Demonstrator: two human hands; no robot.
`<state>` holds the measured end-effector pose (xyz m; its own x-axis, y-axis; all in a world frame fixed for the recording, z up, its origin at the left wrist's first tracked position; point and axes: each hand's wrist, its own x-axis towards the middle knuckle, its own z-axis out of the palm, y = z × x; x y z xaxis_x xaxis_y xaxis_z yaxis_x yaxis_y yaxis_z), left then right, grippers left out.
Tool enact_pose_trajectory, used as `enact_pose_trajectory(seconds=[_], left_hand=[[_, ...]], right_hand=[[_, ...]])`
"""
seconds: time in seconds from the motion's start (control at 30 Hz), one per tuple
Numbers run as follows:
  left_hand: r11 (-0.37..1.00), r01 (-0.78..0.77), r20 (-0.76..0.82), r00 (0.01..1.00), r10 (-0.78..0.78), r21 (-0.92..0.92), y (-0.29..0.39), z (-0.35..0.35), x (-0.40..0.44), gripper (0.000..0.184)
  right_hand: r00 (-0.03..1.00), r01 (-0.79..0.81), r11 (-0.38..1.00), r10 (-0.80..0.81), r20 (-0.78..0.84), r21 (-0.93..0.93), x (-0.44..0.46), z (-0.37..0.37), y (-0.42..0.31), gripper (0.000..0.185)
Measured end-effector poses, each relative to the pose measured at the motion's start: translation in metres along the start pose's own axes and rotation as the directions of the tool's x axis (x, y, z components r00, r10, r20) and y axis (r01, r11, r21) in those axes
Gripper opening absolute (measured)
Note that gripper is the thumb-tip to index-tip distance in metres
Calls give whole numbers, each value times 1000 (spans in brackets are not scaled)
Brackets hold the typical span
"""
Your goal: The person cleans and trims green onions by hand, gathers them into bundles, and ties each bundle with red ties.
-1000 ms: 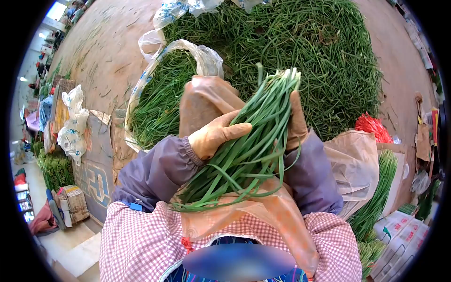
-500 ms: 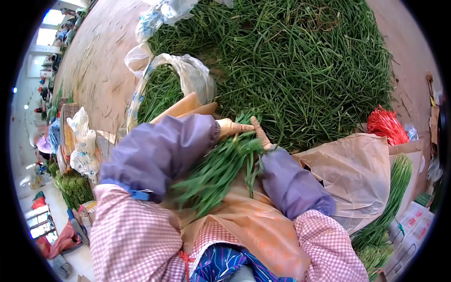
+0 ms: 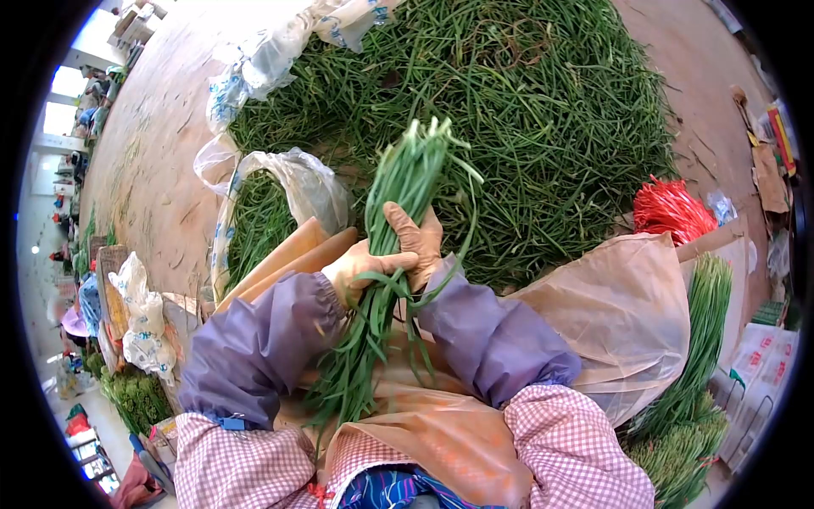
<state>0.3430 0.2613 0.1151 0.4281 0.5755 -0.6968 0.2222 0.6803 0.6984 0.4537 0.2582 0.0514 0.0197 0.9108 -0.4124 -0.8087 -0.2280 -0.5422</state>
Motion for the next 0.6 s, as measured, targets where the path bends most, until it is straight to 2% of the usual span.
enact_pose_trajectory(seconds=[0.03,0.1,0.13,0.17,0.23,0.27,0.3,0.33,0.37,0.4,0.43,0.47,0.5,0.57,0.6], left_hand=[[993,111,-33,993,-112,-45,2,2,4,30],[936,322,-92,937,-336,-143,6,5,15,28],[941,226,-93,962,-256,-251,-7,6,28,25],[951,246,-122,955,-271,-188,-23,-2,53,25],[960,263,-365,888,-279,-94,3,16,67,25],[976,80,-324,946,-11,201,-12,-4,85,28],[998,66,-419,906,-59,3,-13,-7,101,29],[999,33,-514,858,-10,37,-18,-21,117,28],[997,14,-599,800,33,73,-30,-38,131,28],[999,-36,-650,759,38,17,-44,-57,147,28],[995,-91,-701,712,44,-30,-55,-77,161,28],[991,-74,-746,665,-35,-112,-58,-88,172,30],[979,-64,-779,617,-114,-194,-64,-98,183,31],[997,-58,-804,594,-11,-56,-116,-136,214,32],[999,-52,-813,580,41,13,-142,-154,229,33]], right_hand=[[999,-28,999,29,41,-40,4,2,-8,46],[963,-218,972,229,139,-91,26,-6,-18,48],[941,-274,942,304,147,-196,36,-11,-24,51],[914,-320,898,376,150,-302,49,-19,-32,53],[869,-360,887,431,241,-288,73,-43,-44,57],[900,-265,851,387,200,-454,95,-72,-52,58],[976,-181,724,216,-30,-665,105,-89,-73,44],[989,4,764,-98,-111,-645,104,-97,-100,34],[903,227,713,-410,-131,-663,119,-138,-111,29],[804,280,634,-565,-185,-721,123,-174,-129,23],[750,139,621,-574,-328,-771,118,-199,-144,18],[732,152,635,-587,-346,-757,120,-239,-143,16],[751,75,614,-554,-360,-786,110,-254,-137,15],[757,92,375,-629,-180,-923,92,-267,-99,19],[787,38,274,-601,-140,-961,82,-270,-82,22]])
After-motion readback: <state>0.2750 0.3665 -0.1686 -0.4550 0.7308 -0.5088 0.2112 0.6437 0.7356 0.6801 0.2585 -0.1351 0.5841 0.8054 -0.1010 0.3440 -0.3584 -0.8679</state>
